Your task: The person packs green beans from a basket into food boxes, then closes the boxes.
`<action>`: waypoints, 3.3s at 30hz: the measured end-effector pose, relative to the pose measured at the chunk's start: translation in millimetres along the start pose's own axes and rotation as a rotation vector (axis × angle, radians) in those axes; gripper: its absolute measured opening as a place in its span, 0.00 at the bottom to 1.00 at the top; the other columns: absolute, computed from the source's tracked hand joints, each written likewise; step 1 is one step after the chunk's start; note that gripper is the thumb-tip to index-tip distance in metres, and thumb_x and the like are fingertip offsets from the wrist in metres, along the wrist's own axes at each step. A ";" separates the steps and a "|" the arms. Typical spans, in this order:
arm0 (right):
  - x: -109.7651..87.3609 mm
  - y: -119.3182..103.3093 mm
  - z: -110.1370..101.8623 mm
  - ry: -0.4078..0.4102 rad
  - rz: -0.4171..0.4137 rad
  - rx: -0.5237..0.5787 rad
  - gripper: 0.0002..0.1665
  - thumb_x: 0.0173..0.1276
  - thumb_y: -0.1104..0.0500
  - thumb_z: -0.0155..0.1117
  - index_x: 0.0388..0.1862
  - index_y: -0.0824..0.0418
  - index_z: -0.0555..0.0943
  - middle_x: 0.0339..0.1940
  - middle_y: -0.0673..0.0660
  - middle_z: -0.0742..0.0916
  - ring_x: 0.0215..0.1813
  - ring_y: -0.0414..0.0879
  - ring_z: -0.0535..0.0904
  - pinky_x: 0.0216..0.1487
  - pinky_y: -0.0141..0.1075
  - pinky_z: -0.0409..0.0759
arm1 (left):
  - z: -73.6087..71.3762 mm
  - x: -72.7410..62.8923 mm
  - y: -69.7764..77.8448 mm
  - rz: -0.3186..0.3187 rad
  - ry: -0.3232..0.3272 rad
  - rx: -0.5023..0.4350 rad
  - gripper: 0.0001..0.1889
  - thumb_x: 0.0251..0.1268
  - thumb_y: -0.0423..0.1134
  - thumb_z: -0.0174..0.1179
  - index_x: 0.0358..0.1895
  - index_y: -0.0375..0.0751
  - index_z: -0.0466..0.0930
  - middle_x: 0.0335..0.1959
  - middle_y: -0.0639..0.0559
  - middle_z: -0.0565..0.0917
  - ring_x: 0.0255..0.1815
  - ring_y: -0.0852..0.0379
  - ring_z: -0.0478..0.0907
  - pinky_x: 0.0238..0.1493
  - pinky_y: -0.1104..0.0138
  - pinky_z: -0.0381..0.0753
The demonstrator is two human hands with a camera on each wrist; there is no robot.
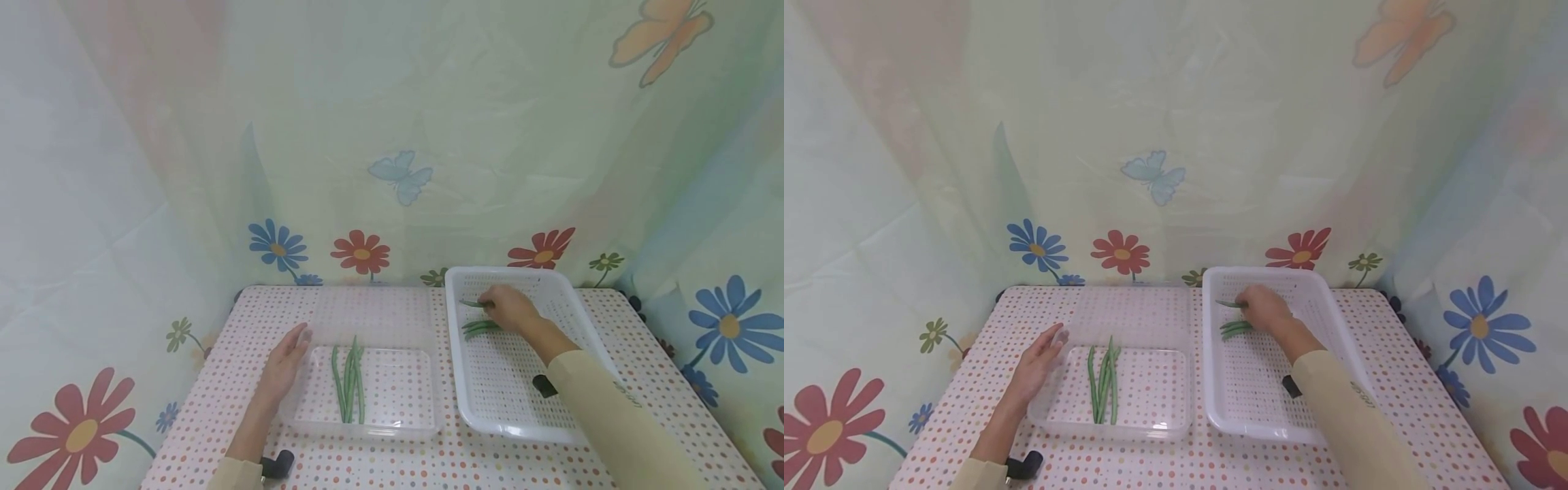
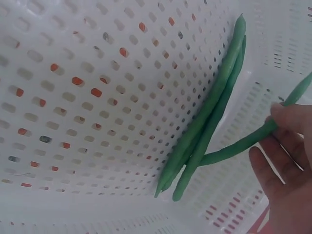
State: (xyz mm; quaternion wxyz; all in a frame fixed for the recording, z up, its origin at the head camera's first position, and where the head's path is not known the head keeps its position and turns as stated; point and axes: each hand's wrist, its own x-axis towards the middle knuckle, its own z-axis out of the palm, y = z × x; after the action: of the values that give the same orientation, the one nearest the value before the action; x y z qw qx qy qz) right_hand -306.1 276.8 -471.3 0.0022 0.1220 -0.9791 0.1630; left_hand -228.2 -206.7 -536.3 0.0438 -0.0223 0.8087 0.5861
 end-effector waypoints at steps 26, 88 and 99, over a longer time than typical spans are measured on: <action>9.2 -37.0 -15.5 0.378 -0.262 0.110 0.18 0.72 0.69 0.68 0.60 0.62 0.86 0.53 0.63 0.88 0.57 0.60 0.83 0.57 0.55 0.87 | 2.8 0.7 1.9 -0.002 0.005 0.013 0.26 0.86 0.50 0.43 0.82 0.59 0.58 0.85 0.55 0.58 0.87 0.50 0.51 0.86 0.48 0.53; -14.3 -181.3 7.9 0.084 -0.923 -0.239 0.15 0.72 0.65 0.70 0.55 0.52 0.88 0.52 0.46 0.91 0.60 0.41 0.86 0.61 0.30 0.86 | 1.7 0.8 -0.1 -0.013 0.005 0.010 0.27 0.86 0.52 0.44 0.82 0.61 0.59 0.86 0.56 0.57 0.87 0.51 0.49 0.86 0.48 0.52; -16.9 -211.7 19.7 -0.094 -0.930 -0.242 0.12 0.75 0.62 0.68 0.52 0.51 0.90 0.52 0.44 0.91 0.61 0.38 0.84 0.64 0.26 0.82 | 0.5 0.1 -1.2 -0.002 -0.006 -0.004 0.27 0.86 0.51 0.44 0.82 0.60 0.59 0.85 0.55 0.58 0.87 0.51 0.51 0.86 0.48 0.53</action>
State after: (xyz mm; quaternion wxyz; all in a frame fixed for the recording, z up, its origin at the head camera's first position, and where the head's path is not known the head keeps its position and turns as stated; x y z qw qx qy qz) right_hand -238.3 80.4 -423.2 0.0447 0.5527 -0.8318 0.0239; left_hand -228.2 -206.6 -537.6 0.0468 -0.0214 0.8074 0.5878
